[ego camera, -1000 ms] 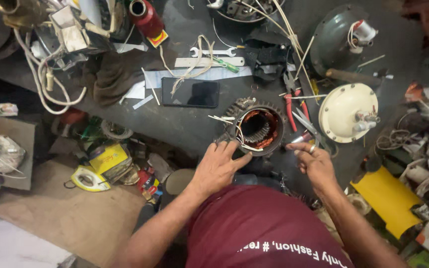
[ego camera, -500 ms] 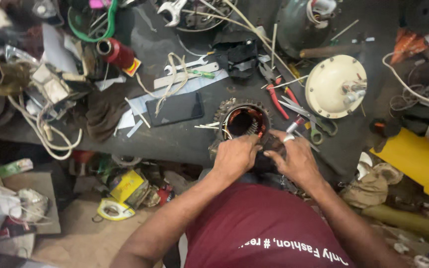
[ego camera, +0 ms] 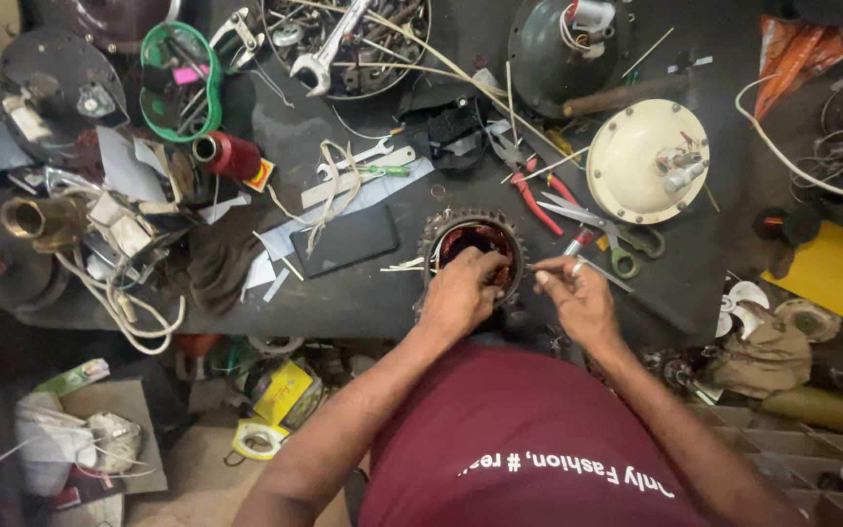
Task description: The person works on a disassembled electrical motor stator, using pliers and a screwdriver to adjust and secure copper windings and white insulating strips inside the stator slots. The person repeatedly picks up tools, manipulates wires, and presses insulation into place while seated at a cluttered workbench.
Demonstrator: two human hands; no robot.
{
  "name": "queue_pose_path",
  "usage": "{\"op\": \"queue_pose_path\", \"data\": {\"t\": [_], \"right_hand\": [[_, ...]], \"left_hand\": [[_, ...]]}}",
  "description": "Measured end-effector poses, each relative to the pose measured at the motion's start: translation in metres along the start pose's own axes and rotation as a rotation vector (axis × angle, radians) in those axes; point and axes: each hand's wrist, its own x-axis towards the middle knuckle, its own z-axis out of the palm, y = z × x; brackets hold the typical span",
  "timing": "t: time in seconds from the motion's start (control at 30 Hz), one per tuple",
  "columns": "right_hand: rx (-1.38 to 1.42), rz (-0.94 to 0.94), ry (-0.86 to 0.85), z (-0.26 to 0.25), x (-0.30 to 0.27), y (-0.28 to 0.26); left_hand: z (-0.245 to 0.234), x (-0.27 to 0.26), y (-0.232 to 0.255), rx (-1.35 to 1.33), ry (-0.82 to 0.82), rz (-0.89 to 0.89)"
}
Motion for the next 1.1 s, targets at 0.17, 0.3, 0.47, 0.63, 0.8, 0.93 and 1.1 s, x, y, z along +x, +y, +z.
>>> {"op": "queue_pose_path", "data": {"t": [0.17,0.3,0.47,0.63,0.8,0.93,1.1], "right_hand": [[0.115,-0.013,-0.084,-0.002,-0.006,0.014],[0.184,0.012,-0.147,-0.006,-0.015,0.011],[0.234,0.27,-0.103,-0.004,-0.015,-0.011],[-0.129,0.058,-0.045,-0.006,-0.012,-0.038],[-0.369,0.146,-0.097,-0.009,-0.013,-0.042],[-0.272,0.112,-0.086,-0.008,-0.009,-0.032],[-0.011,0.202,-0.078,-0.007,0.0,-0.016]], "left_hand": [[0.001,0.004,0.001,-0.002,0.045,-0.003],[0.003,0.0,0.004,-0.136,0.06,-0.138],[0.005,0.003,0.002,-0.151,0.079,-0.201],[0.006,-0.002,-0.001,-0.081,0.11,-0.052],[0.008,-0.006,-0.006,0.036,0.051,0.097],[0.01,-0.003,-0.015,0.048,0.01,0.128],[0.011,-0.002,-0.019,0.05,0.005,0.188]]}}
